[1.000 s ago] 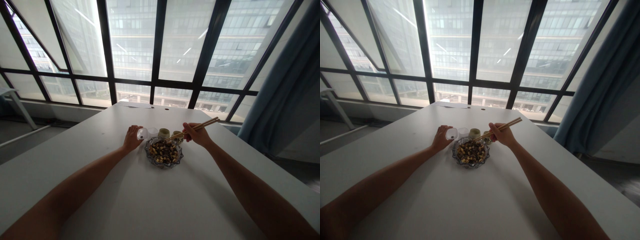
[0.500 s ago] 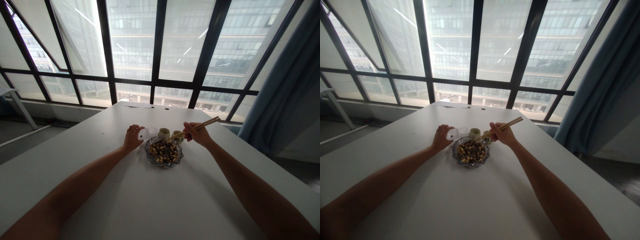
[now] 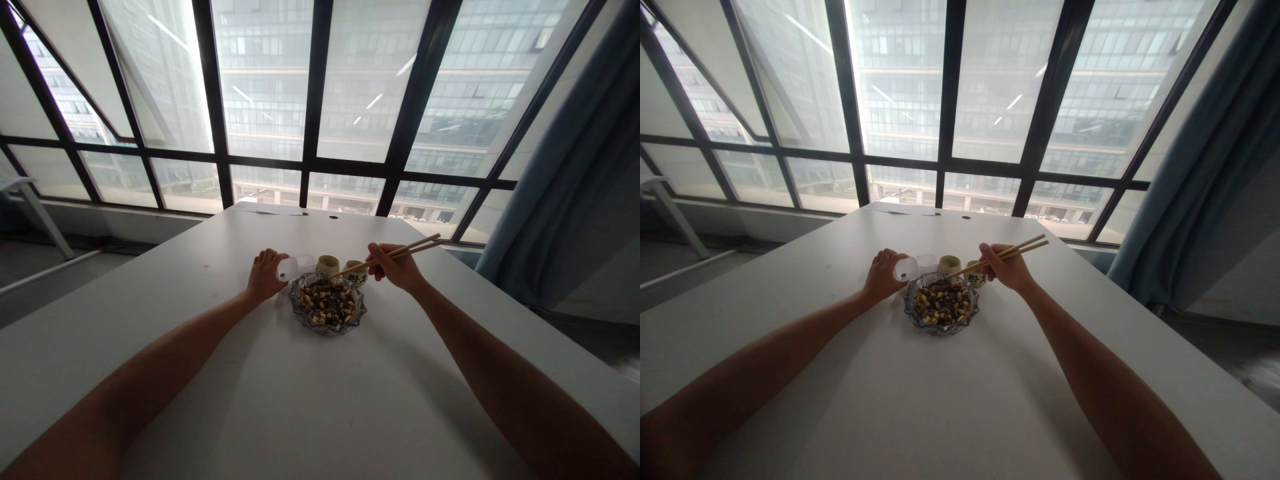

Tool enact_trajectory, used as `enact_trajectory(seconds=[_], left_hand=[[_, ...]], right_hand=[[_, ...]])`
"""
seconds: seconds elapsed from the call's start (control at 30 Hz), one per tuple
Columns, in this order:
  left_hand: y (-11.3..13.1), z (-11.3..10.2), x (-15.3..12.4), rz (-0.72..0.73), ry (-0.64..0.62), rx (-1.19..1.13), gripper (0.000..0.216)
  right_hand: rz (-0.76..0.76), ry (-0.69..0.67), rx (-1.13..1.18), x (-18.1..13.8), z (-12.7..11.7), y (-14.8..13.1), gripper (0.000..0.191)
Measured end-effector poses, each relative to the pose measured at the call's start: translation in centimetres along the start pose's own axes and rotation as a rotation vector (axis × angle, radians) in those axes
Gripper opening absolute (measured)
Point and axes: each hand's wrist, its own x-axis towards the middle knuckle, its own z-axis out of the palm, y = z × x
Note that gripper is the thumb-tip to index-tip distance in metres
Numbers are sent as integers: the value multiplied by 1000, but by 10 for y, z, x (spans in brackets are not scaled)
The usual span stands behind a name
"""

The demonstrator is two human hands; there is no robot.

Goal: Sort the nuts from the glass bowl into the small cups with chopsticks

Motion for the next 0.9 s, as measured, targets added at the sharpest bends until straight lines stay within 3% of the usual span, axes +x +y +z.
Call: enact_trajectory(seconds=[0.13, 0.37, 0.9], left_hand=[[0, 0, 0, 14, -9, 8, 56], [-1, 2, -1, 19, 10, 7, 57], [-5, 8, -4, 19, 33, 17, 60]], right_hand=[[20, -57, -9, 0, 0, 1, 60], [-25, -277, -91, -3, 1, 1, 54], [14, -128, -83, -3, 3, 2, 59]])
